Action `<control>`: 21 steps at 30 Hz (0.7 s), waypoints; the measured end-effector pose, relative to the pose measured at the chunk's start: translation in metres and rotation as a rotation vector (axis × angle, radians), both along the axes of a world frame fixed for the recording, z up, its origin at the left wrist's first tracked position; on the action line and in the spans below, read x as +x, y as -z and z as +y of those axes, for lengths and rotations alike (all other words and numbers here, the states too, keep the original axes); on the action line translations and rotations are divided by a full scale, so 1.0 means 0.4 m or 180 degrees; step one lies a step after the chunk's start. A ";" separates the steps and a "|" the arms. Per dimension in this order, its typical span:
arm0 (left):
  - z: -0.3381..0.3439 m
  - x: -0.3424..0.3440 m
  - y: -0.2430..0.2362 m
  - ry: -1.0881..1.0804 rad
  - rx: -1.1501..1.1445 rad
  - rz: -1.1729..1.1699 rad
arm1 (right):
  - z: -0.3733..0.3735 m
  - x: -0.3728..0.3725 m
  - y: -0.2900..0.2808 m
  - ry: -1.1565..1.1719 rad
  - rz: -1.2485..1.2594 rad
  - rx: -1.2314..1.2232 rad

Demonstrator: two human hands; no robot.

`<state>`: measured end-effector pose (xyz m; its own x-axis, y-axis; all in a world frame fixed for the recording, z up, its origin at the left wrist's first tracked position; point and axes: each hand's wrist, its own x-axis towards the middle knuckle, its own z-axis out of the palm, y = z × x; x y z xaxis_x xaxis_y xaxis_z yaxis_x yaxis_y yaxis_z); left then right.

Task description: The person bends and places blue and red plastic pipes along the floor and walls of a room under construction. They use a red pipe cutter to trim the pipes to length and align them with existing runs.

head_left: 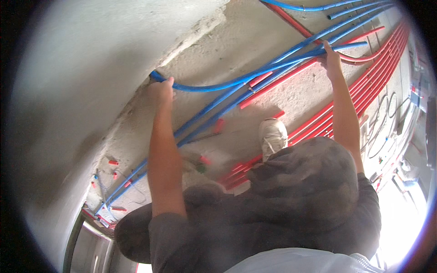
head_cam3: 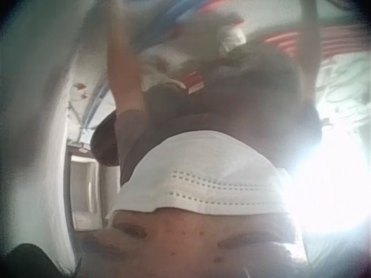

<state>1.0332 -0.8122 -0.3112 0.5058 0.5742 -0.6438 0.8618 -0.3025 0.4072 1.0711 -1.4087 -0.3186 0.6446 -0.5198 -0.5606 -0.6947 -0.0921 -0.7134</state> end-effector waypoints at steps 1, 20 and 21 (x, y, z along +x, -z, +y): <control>-0.003 -0.002 0.000 -0.0064 0.0005 0.0021 | 0.003 0.022 -0.007 -0.0029 -0.0048 -0.0009; 0.053 0.030 0.084 0.0152 0.0360 0.0965 | 0.022 0.261 -0.034 -0.1438 0.0238 -0.0389; 0.092 0.006 0.129 -0.0204 0.0111 0.0692 | 0.034 0.269 -0.047 -0.1313 0.0288 -0.0258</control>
